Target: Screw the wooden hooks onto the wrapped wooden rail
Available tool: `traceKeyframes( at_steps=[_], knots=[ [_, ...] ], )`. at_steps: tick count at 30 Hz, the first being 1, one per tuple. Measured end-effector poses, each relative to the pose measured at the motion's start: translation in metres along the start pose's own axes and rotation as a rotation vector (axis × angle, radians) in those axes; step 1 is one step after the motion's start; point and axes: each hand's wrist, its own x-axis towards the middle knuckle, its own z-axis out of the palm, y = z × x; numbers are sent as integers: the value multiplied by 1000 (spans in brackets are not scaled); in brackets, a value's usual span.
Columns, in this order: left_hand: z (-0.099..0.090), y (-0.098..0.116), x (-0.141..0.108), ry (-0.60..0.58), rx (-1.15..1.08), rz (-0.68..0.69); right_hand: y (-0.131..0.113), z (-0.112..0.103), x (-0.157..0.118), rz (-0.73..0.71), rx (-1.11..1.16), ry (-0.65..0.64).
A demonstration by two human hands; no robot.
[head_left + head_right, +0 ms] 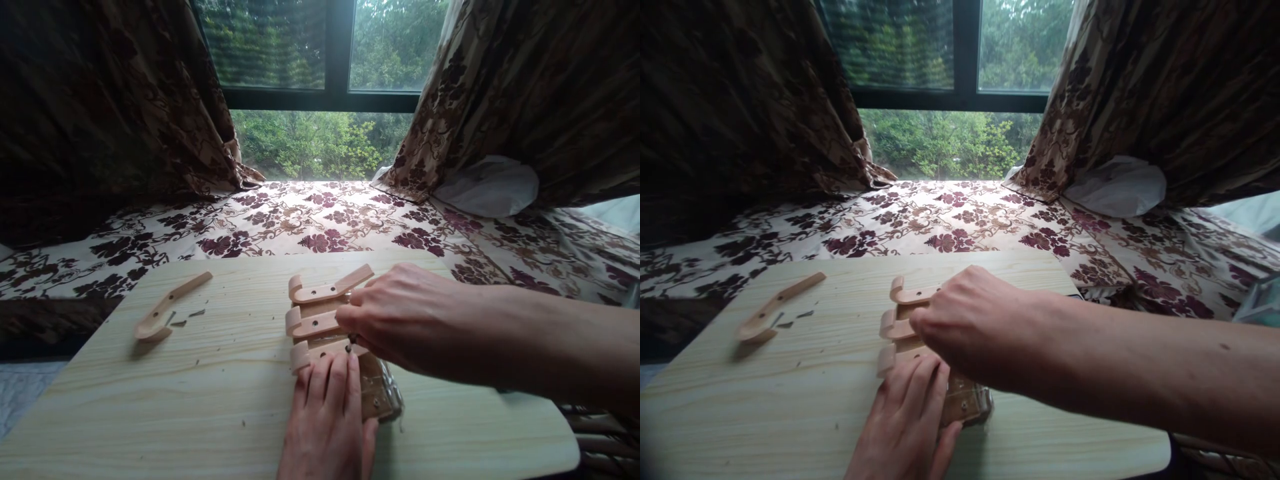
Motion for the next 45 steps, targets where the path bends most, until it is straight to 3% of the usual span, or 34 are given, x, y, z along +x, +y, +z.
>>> traceKeyframes(
  at_steps=[5,16,23,34,41,45],
  knots=[
    [-2,0,2,-16,-13,-9,-4,-8,0,-51,68,-112],
    [0,0,0,12,-14,6,1,1,6,120,-28,-50],
    [-3,0,2,-20,-5,-6,-2,-8,2,-89,79,-27],
    [0,0,0,-1,-5,0,-1,1,7,137,-8,-68],
    [-2,1,2,-29,-24,-18,-3,-9,3,-60,60,-120],
    [-2,1,2,-24,-37,-17,-4,-8,6,-31,58,-167]
  ],
)
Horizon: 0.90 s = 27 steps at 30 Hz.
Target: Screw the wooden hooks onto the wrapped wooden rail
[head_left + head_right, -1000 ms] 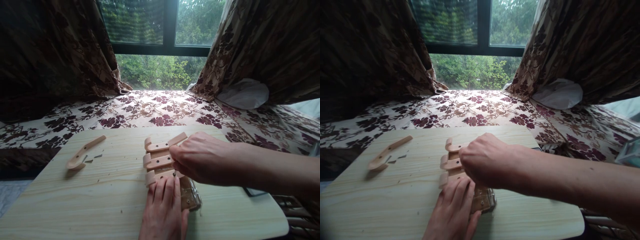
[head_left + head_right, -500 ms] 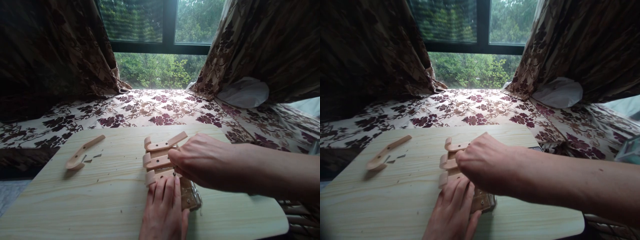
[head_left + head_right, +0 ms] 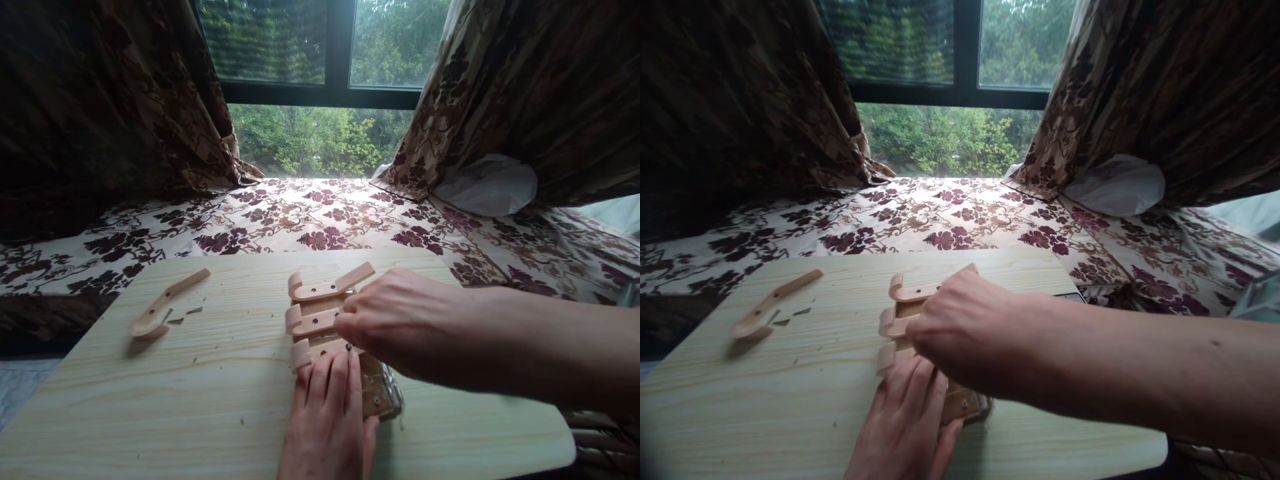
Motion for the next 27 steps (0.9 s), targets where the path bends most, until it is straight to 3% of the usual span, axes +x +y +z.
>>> traceKeyframes(
  at_steps=[8,13,17,21,27],
  knots=[
    [0,0,-1,10,-14,-3,1,4,4,143,-32,58],
    [-3,1,1,-2,-13,-19,1,7,1,-49,-53,207],
    [-4,2,2,-25,-21,-22,-1,5,1,-103,-27,113],
    [-2,1,0,-1,-17,-8,-1,2,4,33,-16,15],
    [1,0,-1,8,-24,1,0,7,4,225,-49,61]
  ],
)
